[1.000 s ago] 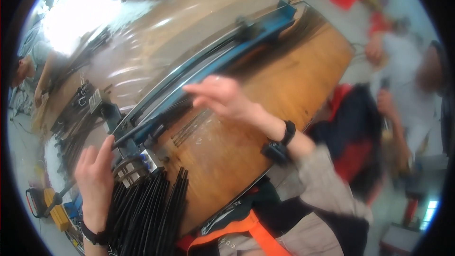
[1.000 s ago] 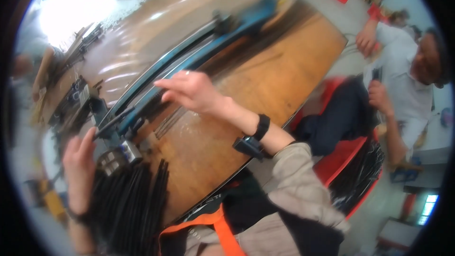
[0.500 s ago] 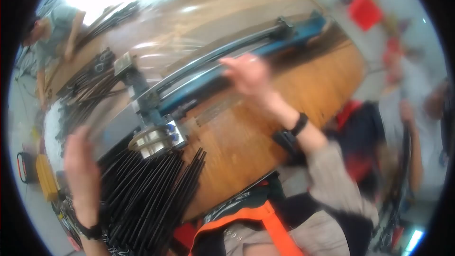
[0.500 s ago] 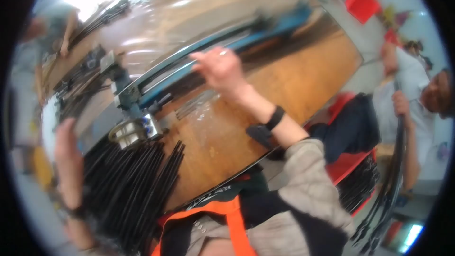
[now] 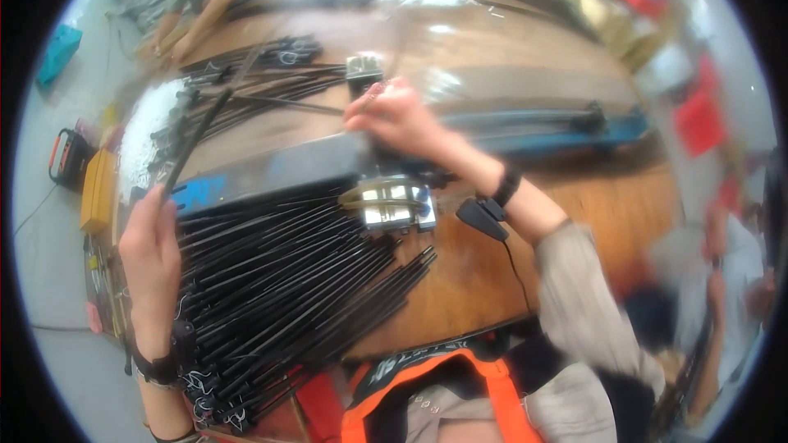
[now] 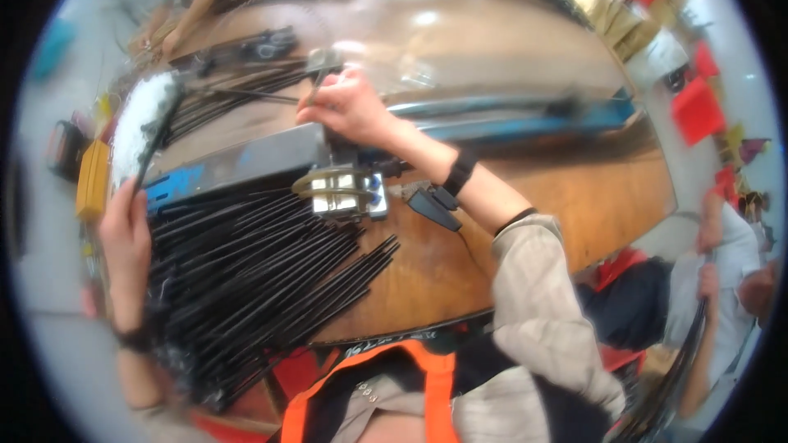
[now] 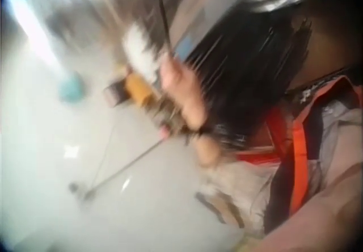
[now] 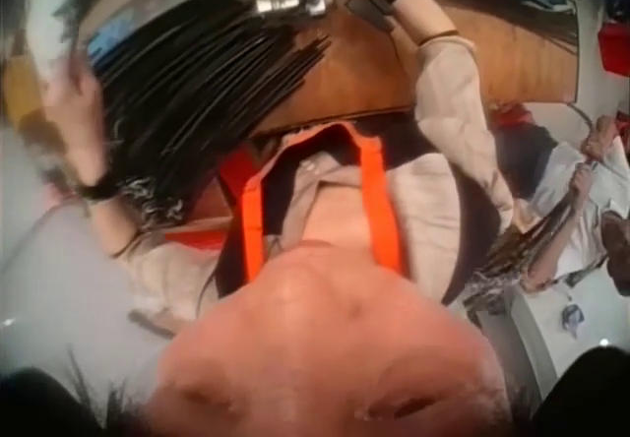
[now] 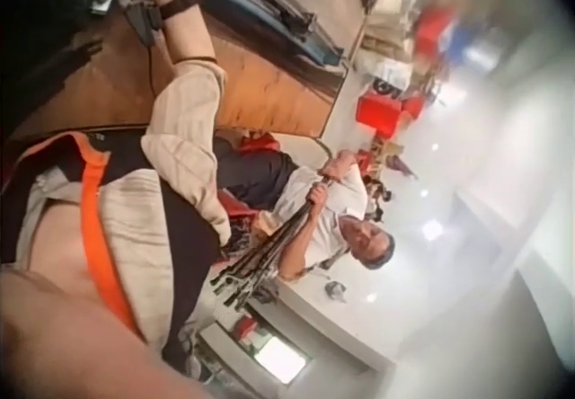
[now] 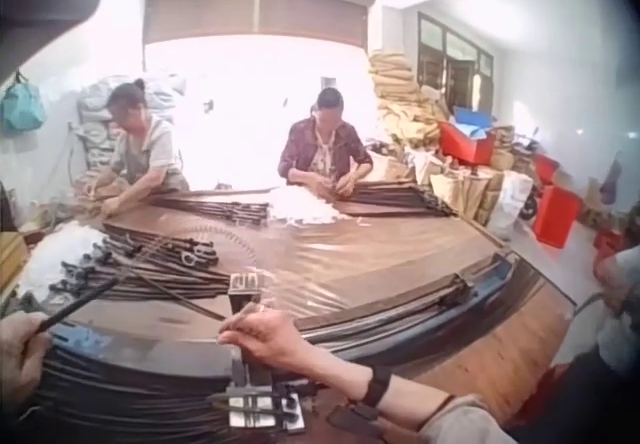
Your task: Feeding thin metal rods into a processing machine one by one to assemble or cut them.
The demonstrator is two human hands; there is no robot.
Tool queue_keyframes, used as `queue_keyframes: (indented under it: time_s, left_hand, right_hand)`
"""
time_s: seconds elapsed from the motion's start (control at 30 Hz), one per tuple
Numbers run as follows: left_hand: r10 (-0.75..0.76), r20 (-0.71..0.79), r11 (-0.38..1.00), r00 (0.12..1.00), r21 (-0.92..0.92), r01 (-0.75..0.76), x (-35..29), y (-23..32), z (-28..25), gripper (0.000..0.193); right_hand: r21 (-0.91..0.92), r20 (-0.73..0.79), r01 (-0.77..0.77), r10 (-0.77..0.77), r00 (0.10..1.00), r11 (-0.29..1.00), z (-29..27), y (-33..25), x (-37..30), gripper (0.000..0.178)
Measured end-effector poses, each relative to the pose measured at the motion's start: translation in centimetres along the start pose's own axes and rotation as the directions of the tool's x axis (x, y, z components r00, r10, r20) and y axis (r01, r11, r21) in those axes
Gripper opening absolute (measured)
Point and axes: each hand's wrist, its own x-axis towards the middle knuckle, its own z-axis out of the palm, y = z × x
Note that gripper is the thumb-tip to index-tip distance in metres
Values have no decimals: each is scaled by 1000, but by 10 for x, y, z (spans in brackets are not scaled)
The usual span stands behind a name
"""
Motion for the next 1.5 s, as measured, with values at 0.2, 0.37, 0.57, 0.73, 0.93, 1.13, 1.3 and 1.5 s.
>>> queue_keyframes:
  time_s: [0.2, 0.37, 0.57, 0.73, 0.93, 1.13, 1.3, 1.5]
  left_hand:
    - [-71, 40, 993, 997, -91, 75, -13, -9, 17, 23]
    - [-68, 58, 989, 996, -127, 75, -4, -25, 31, 22]
    - [-57, 252, 998, 966, 16, 54, 27, -9, 55, 22]
    - [388, 156, 902, 908, -266, -340, 66, 41, 150, 13]
    - [373, 143, 890, 917, -334, -310, 65, 40, 192, 17]
    - [333, 209, 898, 920, -367, -242, 63, 40, 192, 18]
    - [340, 205, 902, 918, -345, -258, 63, 38, 201, 18]
    - [192, 272, 963, 943, -237, -128, 64, 62, 202, 19]
  right_hand:
    - [-316, 317, -48, 153, 936, 948, 19, -2, 8, 23]
    - [-524, 122, 153, -104, 987, 838, -5, 3, -6, 22]
    - [-771, 6, -58, 99, 995, 634, -171, 31, -116, 17]
    - [-824, -50, -120, 140, 989, 554, -240, 39, -166, 6]
    - [-777, -191, -253, 167, 967, 577, -232, 44, -169, 7]
    - [-774, -139, -268, 259, 956, 574, -234, 51, -178, 9]
    - [-768, -118, -128, 58, 991, 627, -207, 22, -156, 24]
    - [-698, 5, -8, 16, 1000, 716, -141, -33, -174, 36]
